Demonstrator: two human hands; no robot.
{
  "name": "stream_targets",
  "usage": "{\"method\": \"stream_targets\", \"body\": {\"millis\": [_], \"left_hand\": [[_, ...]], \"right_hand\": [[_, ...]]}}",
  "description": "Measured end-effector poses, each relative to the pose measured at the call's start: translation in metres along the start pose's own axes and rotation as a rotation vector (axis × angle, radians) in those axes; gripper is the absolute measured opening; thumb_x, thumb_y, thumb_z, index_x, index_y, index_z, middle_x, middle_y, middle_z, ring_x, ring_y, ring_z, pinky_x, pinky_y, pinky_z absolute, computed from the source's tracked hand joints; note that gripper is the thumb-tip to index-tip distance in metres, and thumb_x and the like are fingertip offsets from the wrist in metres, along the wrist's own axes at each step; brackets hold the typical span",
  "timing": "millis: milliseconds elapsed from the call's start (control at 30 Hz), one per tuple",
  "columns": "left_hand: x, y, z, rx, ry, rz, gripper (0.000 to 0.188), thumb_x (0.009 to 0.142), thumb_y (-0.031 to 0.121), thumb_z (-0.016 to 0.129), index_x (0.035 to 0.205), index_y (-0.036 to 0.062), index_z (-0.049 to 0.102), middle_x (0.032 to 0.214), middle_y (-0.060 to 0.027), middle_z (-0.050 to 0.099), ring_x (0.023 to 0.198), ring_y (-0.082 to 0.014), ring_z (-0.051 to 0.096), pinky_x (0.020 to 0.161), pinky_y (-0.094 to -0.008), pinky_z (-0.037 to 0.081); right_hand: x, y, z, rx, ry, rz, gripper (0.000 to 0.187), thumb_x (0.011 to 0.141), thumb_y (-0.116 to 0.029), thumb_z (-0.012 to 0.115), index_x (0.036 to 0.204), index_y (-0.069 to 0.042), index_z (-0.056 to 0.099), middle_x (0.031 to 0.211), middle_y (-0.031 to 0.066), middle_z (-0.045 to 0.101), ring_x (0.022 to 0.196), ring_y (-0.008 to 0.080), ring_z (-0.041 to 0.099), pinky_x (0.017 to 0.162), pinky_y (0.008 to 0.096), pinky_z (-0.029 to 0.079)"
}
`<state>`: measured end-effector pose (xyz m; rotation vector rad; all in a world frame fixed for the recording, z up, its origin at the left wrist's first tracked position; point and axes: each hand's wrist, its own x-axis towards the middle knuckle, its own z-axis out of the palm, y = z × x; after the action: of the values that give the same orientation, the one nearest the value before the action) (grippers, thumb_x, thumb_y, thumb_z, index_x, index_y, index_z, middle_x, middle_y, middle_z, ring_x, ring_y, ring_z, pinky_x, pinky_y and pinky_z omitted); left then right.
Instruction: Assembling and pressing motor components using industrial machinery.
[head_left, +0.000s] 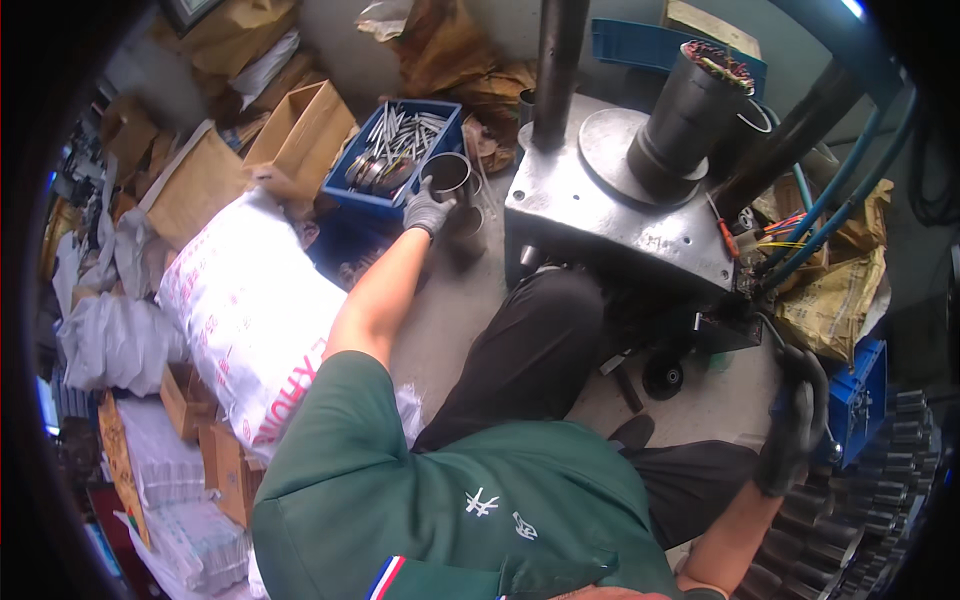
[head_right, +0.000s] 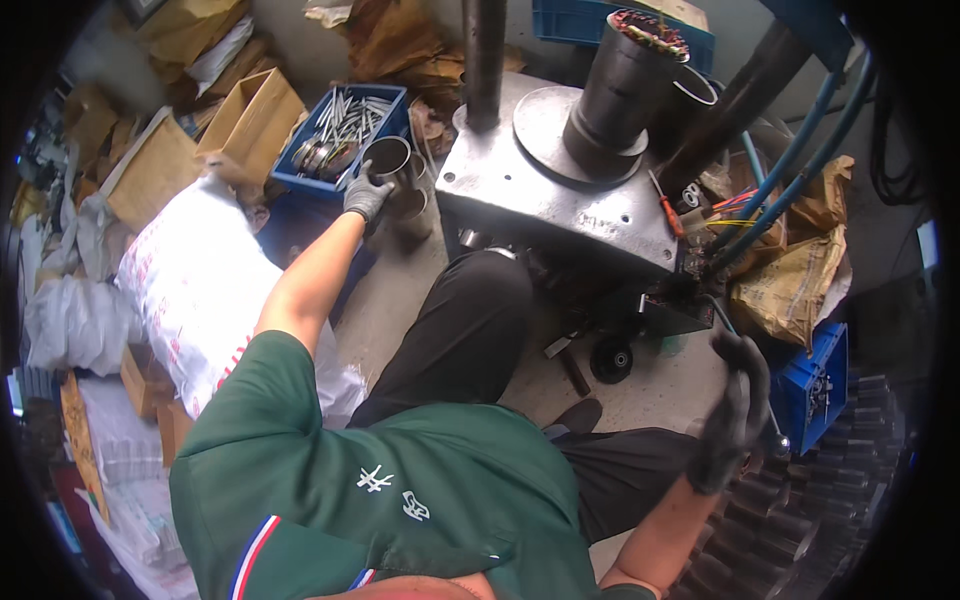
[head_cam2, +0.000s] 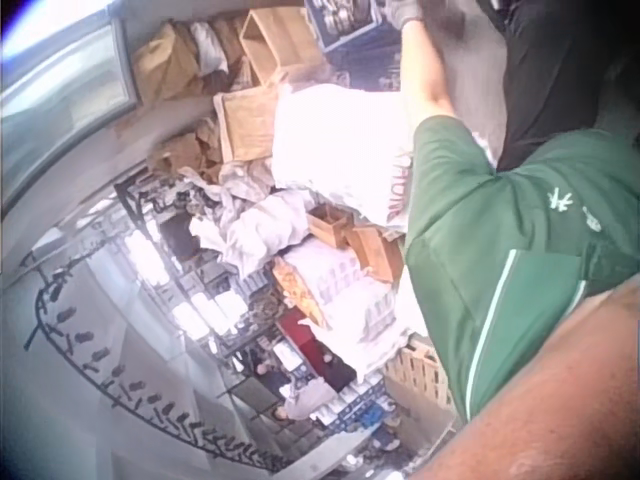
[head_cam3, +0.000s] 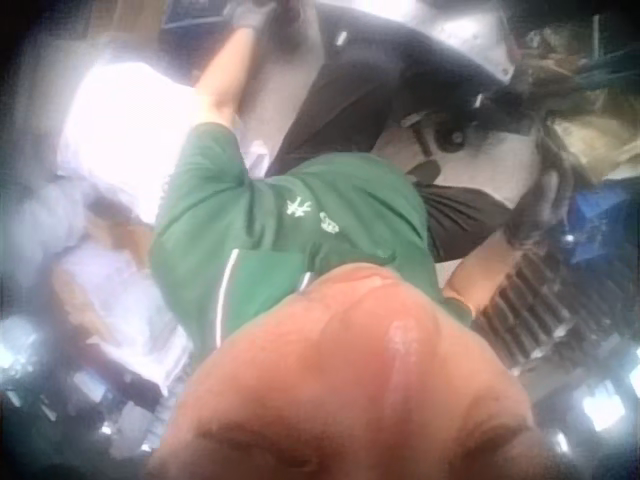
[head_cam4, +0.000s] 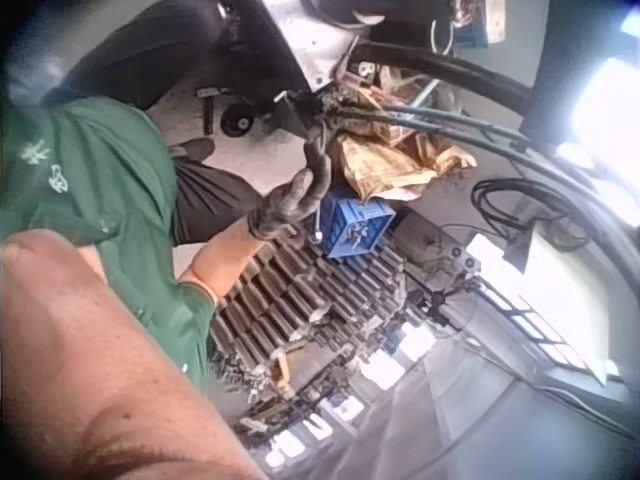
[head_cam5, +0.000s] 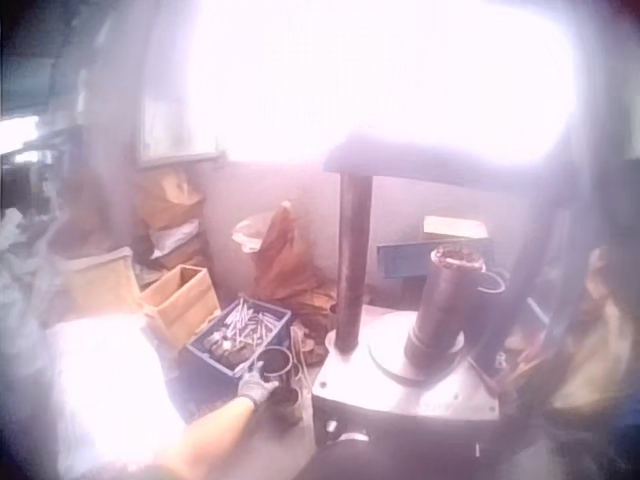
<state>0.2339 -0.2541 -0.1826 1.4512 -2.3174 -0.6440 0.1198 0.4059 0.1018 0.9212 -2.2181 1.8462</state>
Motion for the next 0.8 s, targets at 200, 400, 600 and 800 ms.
{"method": "stream_targets", "body": {"millis": [200,400,600,800], "left_hand": [[0.040,-0.008,0.016,0.071,-0.017,0.100,0.050,0.076,0.051,0.083,0.102,0.0091,0.074,0.129,-0.0259,0.063,0.118,-0.0366,0.062,0.097,-0.0464,0.051],[0.014,-0.012,-0.024,-0.267,0.176,0.090,0.046,0.079,0.044,0.084,0.094,0.0031,0.072,0.091,-0.0168,0.072,0.086,-0.0311,0.069,0.082,-0.0400,0.052],[-0.066,0.036,-0.153,-1.194,-0.030,0.119,0.020,0.100,0.026,0.071,0.104,0.0074,0.067,0.088,-0.0013,0.067,0.075,-0.0146,0.065,0.066,-0.0302,0.054],[-0.088,0.182,-0.212,-1.312,-0.082,0.715,0.025,0.104,0.025,0.064,0.116,0.0030,0.058,0.107,-0.0088,0.066,0.099,-0.0208,0.066,0.090,-0.0368,0.059]], "right_hand": [[-0.002,-0.028,-0.103,-1.095,-0.022,-0.111,0.028,0.096,-0.001,0.061,0.123,0.001,0.067,0.120,0.0172,0.067,0.109,0.0298,0.066,0.100,0.0393,0.050],[0.014,0.008,-0.128,-0.849,0.134,-0.154,0.031,0.090,0.007,0.063,0.121,0.001,0.067,0.120,0.0135,0.068,0.114,0.0250,0.066,0.101,0.0358,0.051],[0.116,0.010,-0.133,-0.933,0.352,-0.514,0.026,0.092,0.004,0.058,0.116,-0.001,0.066,0.119,0.0164,0.069,0.103,0.0266,0.070,0.090,0.0361,0.057],[0.209,0.024,-0.145,-0.849,0.394,-0.394,0.026,0.091,-0.013,0.064,0.113,-0.003,0.072,0.114,0.0180,0.072,0.093,0.0294,0.073,0.084,0.0367,0.058]]}}
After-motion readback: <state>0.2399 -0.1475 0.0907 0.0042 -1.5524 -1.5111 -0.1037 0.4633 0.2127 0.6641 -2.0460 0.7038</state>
